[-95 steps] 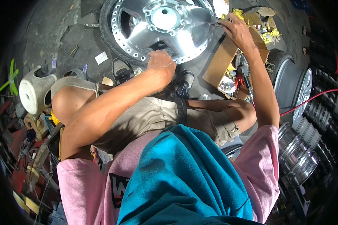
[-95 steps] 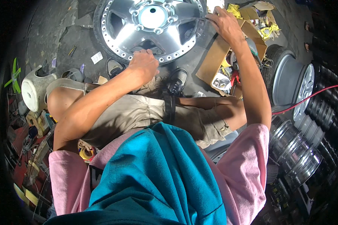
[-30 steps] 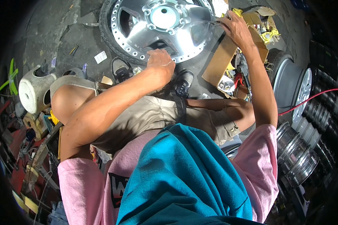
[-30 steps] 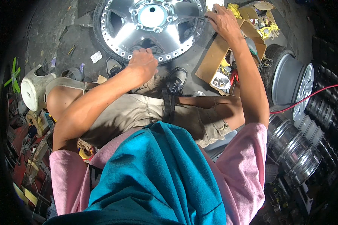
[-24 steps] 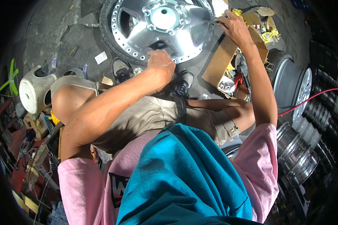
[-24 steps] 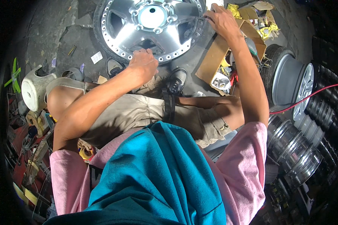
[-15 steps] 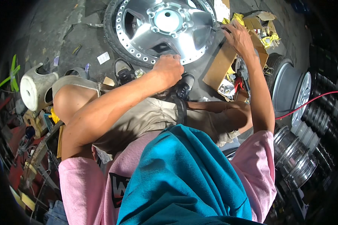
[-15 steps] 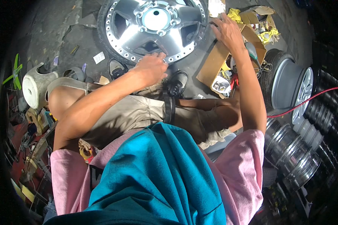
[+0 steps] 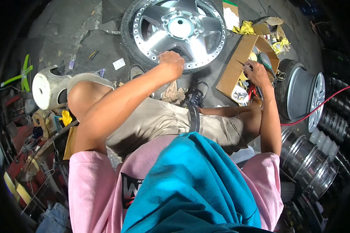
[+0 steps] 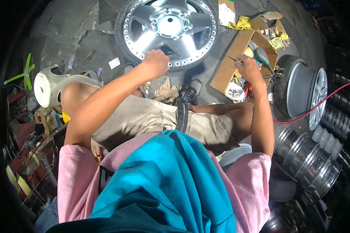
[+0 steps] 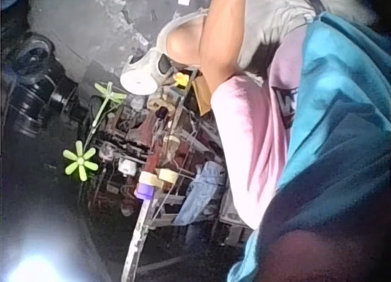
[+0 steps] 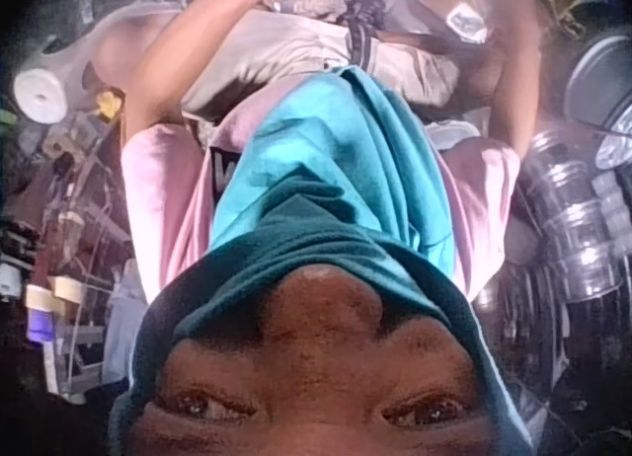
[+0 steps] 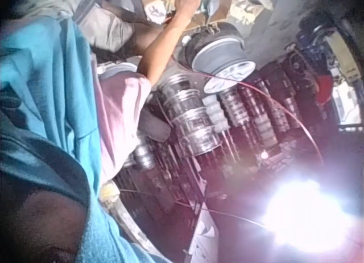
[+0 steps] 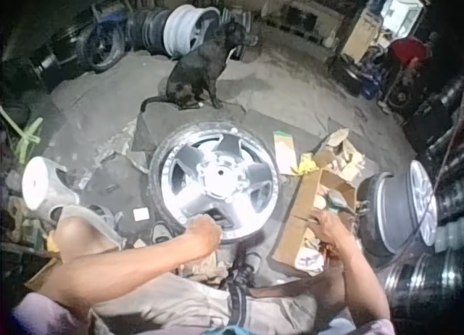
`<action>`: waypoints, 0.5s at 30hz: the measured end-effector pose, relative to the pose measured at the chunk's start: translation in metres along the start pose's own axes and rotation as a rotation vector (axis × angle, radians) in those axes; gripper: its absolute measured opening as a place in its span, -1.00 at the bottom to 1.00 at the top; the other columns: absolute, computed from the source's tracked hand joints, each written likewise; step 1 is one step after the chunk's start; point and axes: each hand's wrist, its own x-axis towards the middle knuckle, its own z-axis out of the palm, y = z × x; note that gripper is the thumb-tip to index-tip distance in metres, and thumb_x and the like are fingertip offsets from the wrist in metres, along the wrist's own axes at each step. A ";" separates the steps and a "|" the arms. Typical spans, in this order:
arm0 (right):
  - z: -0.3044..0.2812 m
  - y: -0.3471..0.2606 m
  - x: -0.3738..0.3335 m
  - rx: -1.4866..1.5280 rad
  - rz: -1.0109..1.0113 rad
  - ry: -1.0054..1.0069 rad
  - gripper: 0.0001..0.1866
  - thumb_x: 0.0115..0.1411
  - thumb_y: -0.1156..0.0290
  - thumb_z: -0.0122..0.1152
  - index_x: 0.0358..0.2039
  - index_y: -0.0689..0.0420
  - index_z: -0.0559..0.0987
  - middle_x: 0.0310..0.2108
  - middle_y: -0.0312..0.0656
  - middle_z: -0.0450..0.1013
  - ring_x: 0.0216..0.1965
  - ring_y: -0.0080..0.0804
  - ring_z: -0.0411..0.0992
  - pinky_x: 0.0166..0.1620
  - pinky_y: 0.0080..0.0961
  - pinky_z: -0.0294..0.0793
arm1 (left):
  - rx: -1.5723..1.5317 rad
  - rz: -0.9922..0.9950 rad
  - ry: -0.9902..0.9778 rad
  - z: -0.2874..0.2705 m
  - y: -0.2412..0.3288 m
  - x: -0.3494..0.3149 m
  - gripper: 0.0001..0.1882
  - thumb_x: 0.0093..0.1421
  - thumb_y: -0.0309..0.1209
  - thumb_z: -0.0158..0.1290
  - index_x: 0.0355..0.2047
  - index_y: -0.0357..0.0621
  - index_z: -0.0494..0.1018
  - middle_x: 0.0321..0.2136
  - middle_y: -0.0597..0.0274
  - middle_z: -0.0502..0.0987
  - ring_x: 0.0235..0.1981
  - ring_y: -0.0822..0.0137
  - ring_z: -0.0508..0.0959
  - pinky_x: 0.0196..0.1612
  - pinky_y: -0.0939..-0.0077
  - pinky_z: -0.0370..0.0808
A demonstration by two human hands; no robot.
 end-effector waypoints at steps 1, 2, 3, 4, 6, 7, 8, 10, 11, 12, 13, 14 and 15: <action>-0.008 -0.006 -0.008 0.033 0.030 0.027 -0.70 0.23 0.27 0.28 -0.15 0.22 0.65 -0.22 0.15 0.61 -0.15 0.21 0.56 -0.06 -0.04 0.52 | 0.013 -0.006 0.005 0.002 0.000 0.001 -0.62 0.27 -0.09 0.16 -0.25 -0.17 0.70 -0.25 -0.04 0.70 -0.18 0.03 0.71 -0.12 0.18 0.66; -0.012 -0.010 -0.015 0.067 0.056 0.054 -0.71 0.23 0.28 0.28 -0.16 0.23 0.66 -0.21 0.15 0.61 -0.15 0.22 0.56 -0.06 -0.05 0.52 | 0.027 -0.009 0.003 0.006 0.000 0.002 -0.63 0.27 -0.09 0.16 -0.27 -0.16 0.71 -0.28 -0.04 0.70 -0.18 0.03 0.72 -0.13 0.17 0.66; -0.013 -0.009 -0.023 0.049 0.047 0.124 -0.70 0.24 0.28 0.27 -0.16 0.24 0.66 -0.18 0.18 0.60 -0.13 0.23 0.56 -0.04 -0.07 0.52 | 0.039 -0.009 0.003 0.007 0.001 0.003 -0.64 0.27 -0.08 0.17 -0.28 -0.14 0.72 -0.30 -0.04 0.71 -0.18 0.03 0.72 -0.13 0.16 0.67; -0.012 -0.009 -0.032 0.053 0.041 0.138 -0.70 0.24 0.28 0.27 -0.16 0.24 0.66 -0.18 0.18 0.60 -0.13 0.23 0.56 -0.04 -0.07 0.52 | 0.051 -0.015 0.010 0.009 0.002 0.003 -0.64 0.27 -0.08 0.17 -0.28 -0.14 0.72 -0.30 -0.04 0.71 -0.18 0.03 0.72 -0.13 0.16 0.67; -0.008 -0.005 -0.050 0.115 0.122 0.133 -0.68 0.24 0.26 0.27 -0.14 0.25 0.66 -0.17 0.21 0.59 -0.11 0.24 0.55 -0.02 -0.06 0.52 | -0.008 0.044 0.004 0.007 0.010 0.004 -0.59 0.28 -0.07 0.15 -0.29 -0.21 0.70 -0.33 -0.06 0.70 -0.19 0.00 0.72 -0.10 0.14 0.66; -0.002 0.004 -0.060 0.077 0.130 0.141 -0.64 0.26 0.21 0.27 -0.11 0.25 0.66 -0.18 0.23 0.59 -0.10 0.24 0.55 -0.02 -0.05 0.51 | 0.003 0.049 0.014 0.001 0.015 0.004 -0.59 0.28 -0.07 0.15 -0.29 -0.21 0.70 -0.33 -0.06 0.70 -0.19 0.00 0.72 -0.10 0.14 0.66; -0.004 -0.001 -0.064 0.081 0.133 0.155 -0.64 0.26 0.21 0.27 -0.11 0.25 0.66 -0.18 0.23 0.59 -0.10 0.24 0.55 -0.02 -0.05 0.51 | -0.037 0.125 0.026 -0.007 0.019 0.003 -0.64 0.26 -0.13 0.18 -0.25 -0.22 0.69 -0.23 -0.08 0.70 -0.13 -0.02 0.70 -0.06 0.10 0.65; -0.006 -0.011 -0.068 0.126 0.222 0.135 -0.62 0.26 0.18 0.26 -0.10 0.24 0.66 -0.20 0.22 0.59 -0.09 0.24 0.55 -0.03 -0.04 0.50 | -0.063 0.203 0.042 -0.016 0.026 -0.003 -0.67 0.24 -0.20 0.21 -0.21 -0.23 0.69 -0.13 -0.09 0.69 -0.07 -0.05 0.69 -0.03 0.06 0.63; -0.009 -0.018 -0.069 0.147 0.225 0.155 -0.62 0.27 0.19 0.25 -0.07 0.22 0.66 -0.24 0.23 0.59 -0.12 0.24 0.56 -0.04 -0.04 0.50 | -0.087 0.237 0.066 -0.018 0.028 -0.004 -0.59 0.28 -0.12 0.15 -0.20 -0.30 0.65 -0.15 -0.13 0.66 -0.06 -0.08 0.67 0.01 0.07 0.61; -0.009 -0.022 -0.070 0.149 0.225 0.170 -0.62 0.27 0.19 0.25 -0.07 0.22 0.66 -0.24 0.23 0.59 -0.12 0.24 0.56 -0.04 -0.04 0.50 | -0.110 0.270 0.089 -0.018 0.030 -0.007 -0.50 0.33 -0.05 0.10 -0.20 -0.37 0.62 -0.16 -0.18 0.64 -0.06 -0.12 0.64 0.05 0.09 0.58; -0.009 -0.026 -0.070 0.162 0.209 0.178 -0.64 0.26 0.20 0.25 -0.10 0.22 0.67 -0.27 0.23 0.59 -0.13 0.24 0.56 -0.05 -0.03 0.50 | -0.097 0.270 0.096 -0.017 0.035 -0.011 -0.50 0.33 -0.05 0.10 -0.20 -0.37 0.62 -0.16 -0.18 0.64 -0.06 -0.12 0.64 0.05 0.09 0.58; -0.010 -0.031 -0.071 0.174 0.195 0.186 -0.65 0.26 0.20 0.25 -0.12 0.22 0.67 -0.29 0.22 0.59 -0.15 0.24 0.57 -0.06 -0.03 0.49 | -0.113 0.271 0.112 -0.015 0.042 -0.016 -0.48 0.34 -0.04 0.08 -0.15 -0.38 0.59 -0.09 -0.20 0.60 -0.02 -0.12 0.62 0.09 0.08 0.55; -0.011 -0.036 -0.073 0.175 0.202 0.206 -0.68 0.26 0.22 0.25 -0.17 0.23 0.67 -0.32 0.22 0.59 -0.18 0.23 0.57 -0.07 -0.03 0.49 | -0.130 0.270 0.128 -0.015 0.046 -0.020 -0.46 0.35 -0.02 0.07 -0.09 -0.38 0.57 -0.03 -0.22 0.56 0.03 -0.12 0.59 0.13 0.08 0.53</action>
